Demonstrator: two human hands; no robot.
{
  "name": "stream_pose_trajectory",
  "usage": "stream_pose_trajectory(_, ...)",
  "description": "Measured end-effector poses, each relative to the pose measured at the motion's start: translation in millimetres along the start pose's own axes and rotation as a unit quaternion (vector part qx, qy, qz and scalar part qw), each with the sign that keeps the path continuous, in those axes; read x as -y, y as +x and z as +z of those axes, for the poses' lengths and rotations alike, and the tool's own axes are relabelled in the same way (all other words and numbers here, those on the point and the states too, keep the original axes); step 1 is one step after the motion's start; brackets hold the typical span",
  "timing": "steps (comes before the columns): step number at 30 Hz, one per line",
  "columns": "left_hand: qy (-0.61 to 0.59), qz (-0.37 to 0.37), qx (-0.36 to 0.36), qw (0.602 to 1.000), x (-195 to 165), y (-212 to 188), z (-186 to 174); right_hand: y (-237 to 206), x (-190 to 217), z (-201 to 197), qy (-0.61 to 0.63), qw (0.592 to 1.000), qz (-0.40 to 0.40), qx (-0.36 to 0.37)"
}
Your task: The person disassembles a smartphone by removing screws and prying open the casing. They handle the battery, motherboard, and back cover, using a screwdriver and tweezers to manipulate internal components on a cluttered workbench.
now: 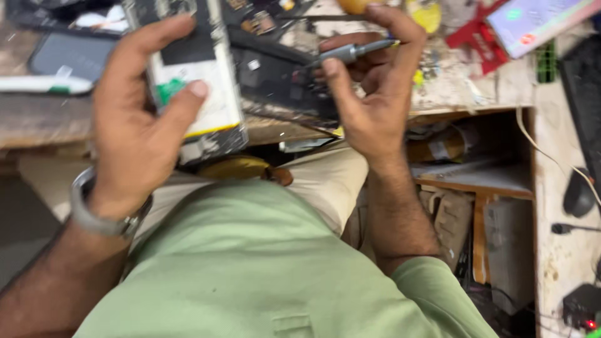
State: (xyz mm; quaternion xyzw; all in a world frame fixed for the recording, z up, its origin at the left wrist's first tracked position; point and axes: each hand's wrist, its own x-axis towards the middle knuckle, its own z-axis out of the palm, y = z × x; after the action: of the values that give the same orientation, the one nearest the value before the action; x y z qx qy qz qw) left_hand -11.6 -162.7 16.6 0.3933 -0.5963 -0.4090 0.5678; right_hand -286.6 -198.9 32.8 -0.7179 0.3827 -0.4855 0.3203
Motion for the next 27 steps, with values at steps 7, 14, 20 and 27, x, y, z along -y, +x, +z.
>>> stream_pose_trajectory(7, -0.047, 0.0, 0.029, 0.998, 8, -1, -1, 4, 0, 6, -0.048, 0.998, -0.023, 0.036)
stream_pose_trajectory(14, -0.033, -0.002, 0.04, 0.999, 0, 4, 1, 6, -5, 2, -0.075, 0.996, -0.028, 0.038)
stream_pose_trajectory(20, -0.005, 0.0, 0.022, 1.0, -4, 7, 1, 5, 1, 3, -0.034, 0.999, -0.017, 0.032)
stream_pose_trajectory(27, -0.032, -0.004, 0.025, 0.999, -1, 9, -4, 0, 10, 10, 0.049, 0.998, -0.042, -0.005)
